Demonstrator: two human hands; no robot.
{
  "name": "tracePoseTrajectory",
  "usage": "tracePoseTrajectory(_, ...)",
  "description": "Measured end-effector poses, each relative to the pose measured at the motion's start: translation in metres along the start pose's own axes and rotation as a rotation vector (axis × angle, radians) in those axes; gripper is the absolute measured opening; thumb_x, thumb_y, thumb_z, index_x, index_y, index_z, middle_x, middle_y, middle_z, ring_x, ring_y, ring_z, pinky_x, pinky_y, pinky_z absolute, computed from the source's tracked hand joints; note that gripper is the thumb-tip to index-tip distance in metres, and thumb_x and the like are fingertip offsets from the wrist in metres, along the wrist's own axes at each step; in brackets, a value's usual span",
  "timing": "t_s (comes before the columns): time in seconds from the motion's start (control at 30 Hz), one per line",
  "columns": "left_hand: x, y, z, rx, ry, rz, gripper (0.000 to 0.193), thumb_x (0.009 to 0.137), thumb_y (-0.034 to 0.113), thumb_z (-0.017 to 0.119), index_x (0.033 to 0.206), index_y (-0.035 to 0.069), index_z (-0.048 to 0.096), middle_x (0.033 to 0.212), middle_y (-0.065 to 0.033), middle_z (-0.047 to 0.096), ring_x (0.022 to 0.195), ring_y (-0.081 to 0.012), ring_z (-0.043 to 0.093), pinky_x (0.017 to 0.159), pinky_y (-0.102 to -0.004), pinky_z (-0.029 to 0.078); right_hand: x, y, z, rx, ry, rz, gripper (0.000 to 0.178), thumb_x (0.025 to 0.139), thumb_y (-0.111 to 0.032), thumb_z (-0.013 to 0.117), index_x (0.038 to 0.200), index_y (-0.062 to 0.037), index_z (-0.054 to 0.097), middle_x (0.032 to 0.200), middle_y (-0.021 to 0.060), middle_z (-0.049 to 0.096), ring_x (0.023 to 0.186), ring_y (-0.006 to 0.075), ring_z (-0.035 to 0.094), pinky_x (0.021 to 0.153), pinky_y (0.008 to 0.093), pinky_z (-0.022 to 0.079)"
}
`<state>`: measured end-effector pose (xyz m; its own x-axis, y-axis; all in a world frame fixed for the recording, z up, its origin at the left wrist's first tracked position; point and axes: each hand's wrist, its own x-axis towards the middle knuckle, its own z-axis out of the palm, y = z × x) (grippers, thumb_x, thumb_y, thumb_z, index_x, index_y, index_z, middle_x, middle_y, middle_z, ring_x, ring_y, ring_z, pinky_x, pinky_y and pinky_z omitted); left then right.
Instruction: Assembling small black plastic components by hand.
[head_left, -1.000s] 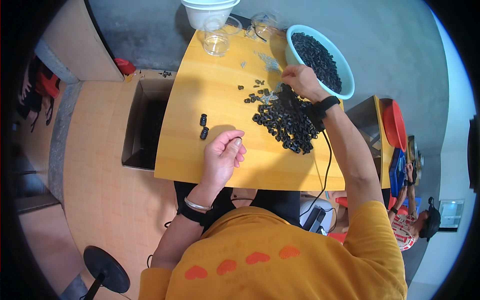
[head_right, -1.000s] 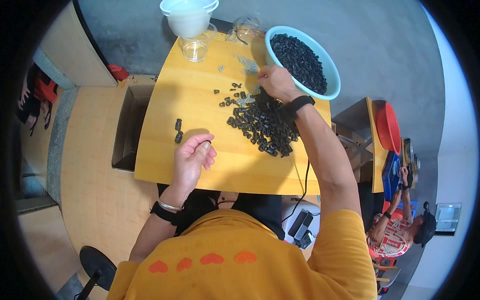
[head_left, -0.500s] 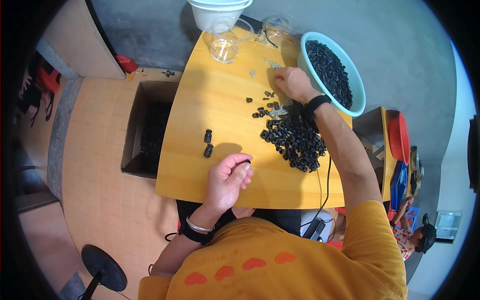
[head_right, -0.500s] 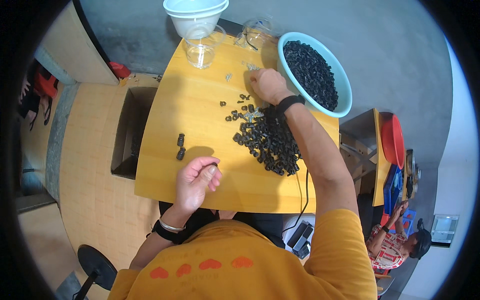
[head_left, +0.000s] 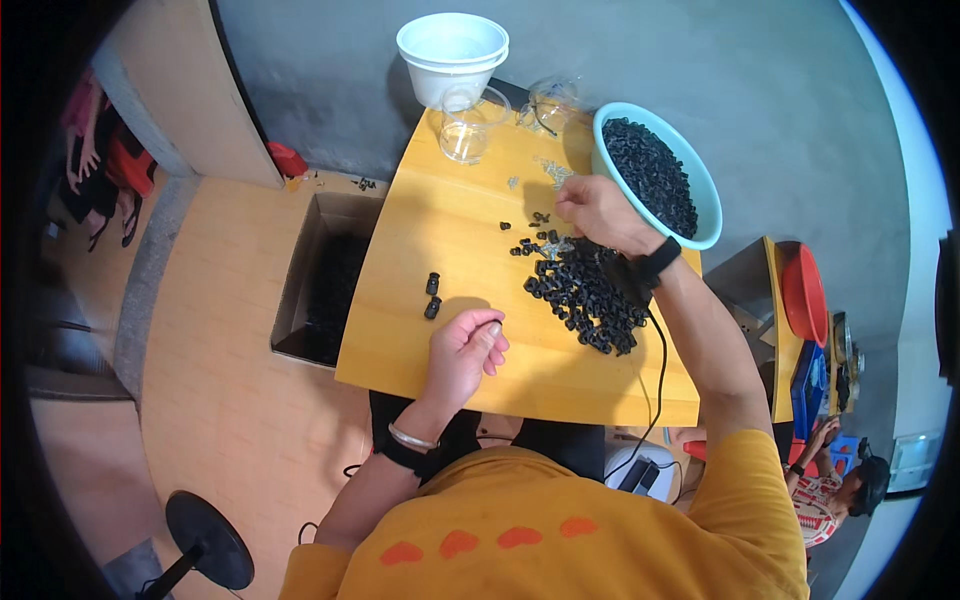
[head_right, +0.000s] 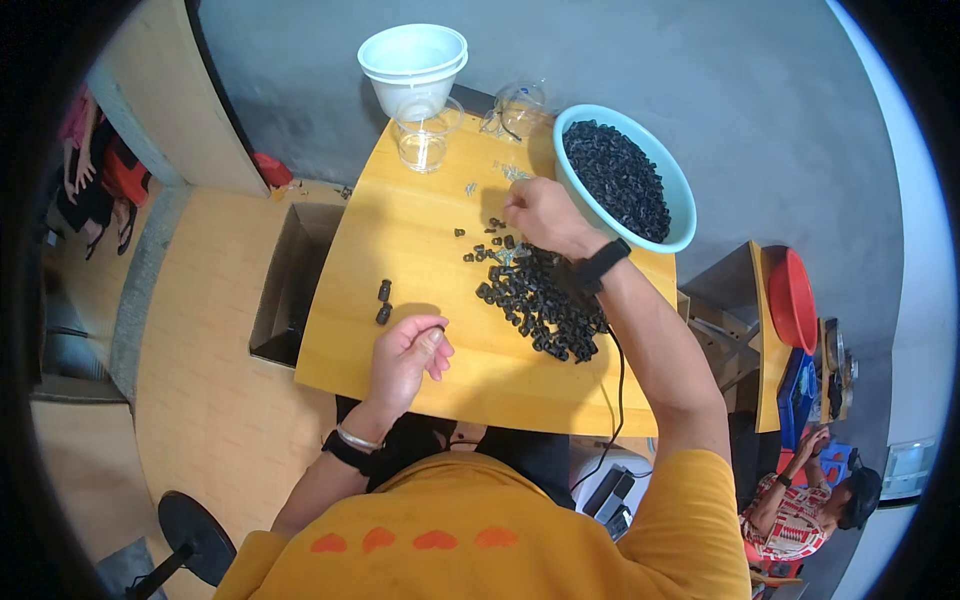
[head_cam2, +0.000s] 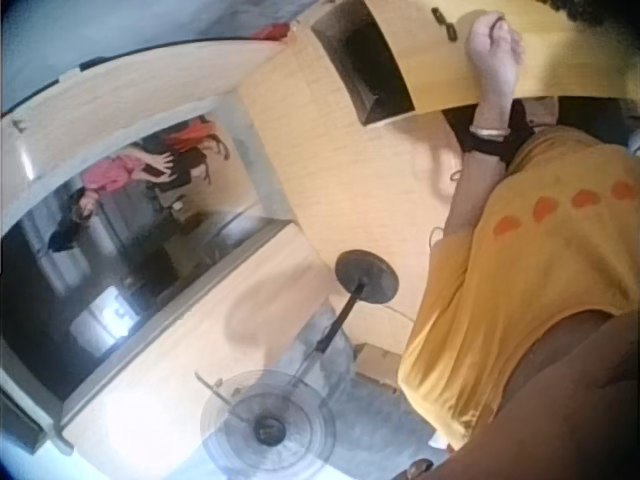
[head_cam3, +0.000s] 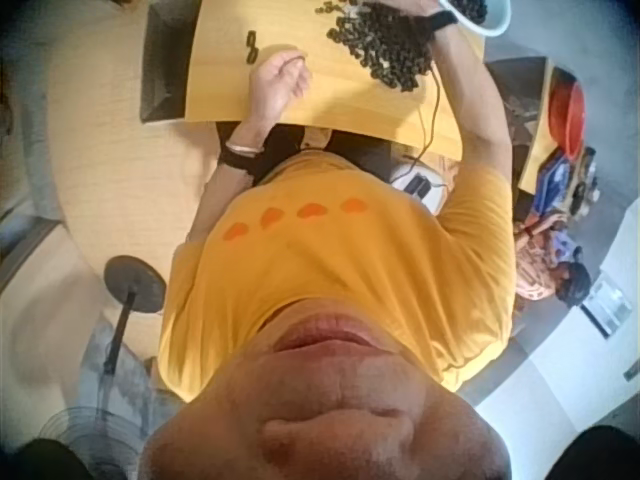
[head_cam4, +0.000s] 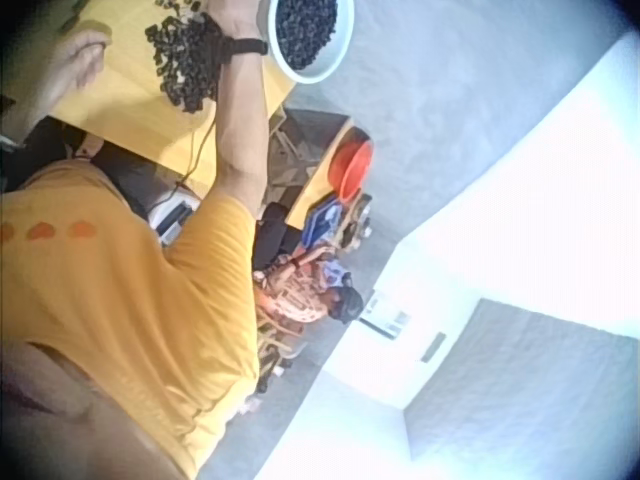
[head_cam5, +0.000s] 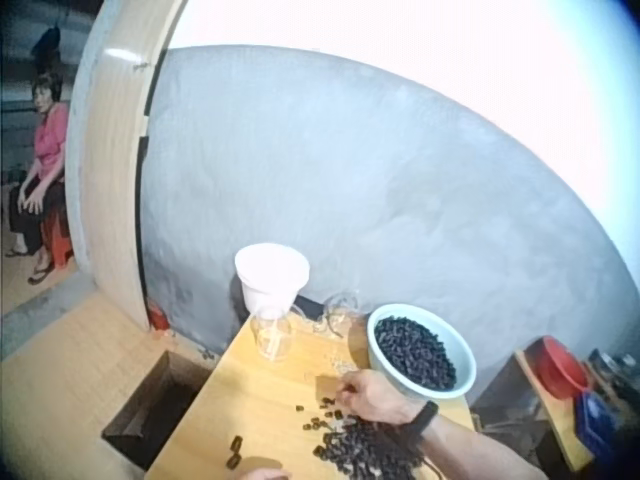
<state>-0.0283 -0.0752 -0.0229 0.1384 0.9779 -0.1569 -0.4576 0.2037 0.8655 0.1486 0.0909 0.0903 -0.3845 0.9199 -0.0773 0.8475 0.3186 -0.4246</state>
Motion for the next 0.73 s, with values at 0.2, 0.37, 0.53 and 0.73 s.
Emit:
tracePoseTrajectory(0.2, -0.013, 0.005, 0.004, 0.011, 0.059, -0.073, 0.019, 0.091, 0.01, 0.047, 0.103, -0.003, 0.053, 0.073, -0.0077, 0.058, 0.057, -0.0109, 0.053, 0.049, -0.0212, 0.044, -0.084, -0.044, -0.007, 0.663, -0.059, 0.15, 0.01, 0.084, -0.004, 0.056, 0.09, 0.0028, 0.059, 0.067, 0.0021, 0.057, 0.056, 0.0074, 0.054, 0.049, 0.0206, 0.043)
tracePoseTrajectory(0.37, -0.049, 0.02, 0.032, 0.0, -0.005, -0.066, 0.018, 0.091, 0.009, 0.047, 0.103, -0.001, 0.054, 0.075, -0.008, 0.059, 0.057, -0.0103, 0.053, 0.049, -0.0207, 0.044, -0.147, -0.056, 0.025, 0.943, 0.046, 0.06, 0.009, 0.083, -0.003, 0.058, 0.09, 0.0015, 0.061, 0.071, 0.0015, 0.059, 0.057, 0.0073, 0.054, 0.052, 0.0197, 0.043)
tracePoseTrajectory(0.53, -0.074, 0.033, 0.041, -0.096, -0.12, 0.033, 0.019, 0.09, 0.01, 0.05, 0.105, -0.001, 0.054, 0.08, -0.0104, 0.062, 0.061, -0.0102, 0.056, 0.052, -0.0202, 0.047, -0.178, -0.067, 0.05, 1.114, 0.14, -0.062, 0.007, 0.082, -0.004, 0.061, 0.088, -0.001, 0.063, 0.074, 0.0016, 0.06, 0.065, 0.0074, 0.054, 0.06, 0.0206, 0.044)
tracePoseTrajectory(0.73, -0.088, 0.039, 0.052, -0.113, -0.19, 0.037, 0.02, 0.089, 0.01, 0.051, 0.106, 0.0, 0.054, 0.083, -0.0109, 0.063, 0.063, -0.0116, 0.058, 0.054, -0.0202, 0.049, -0.195, -0.066, 0.061, 1.109, 0.25, -0.254, 0.011, 0.082, -0.005, 0.061, 0.092, -0.0012, 0.064, 0.087, 0.0038, 0.061, 0.076, 0.0084, 0.053, 0.07, 0.0224, 0.044)
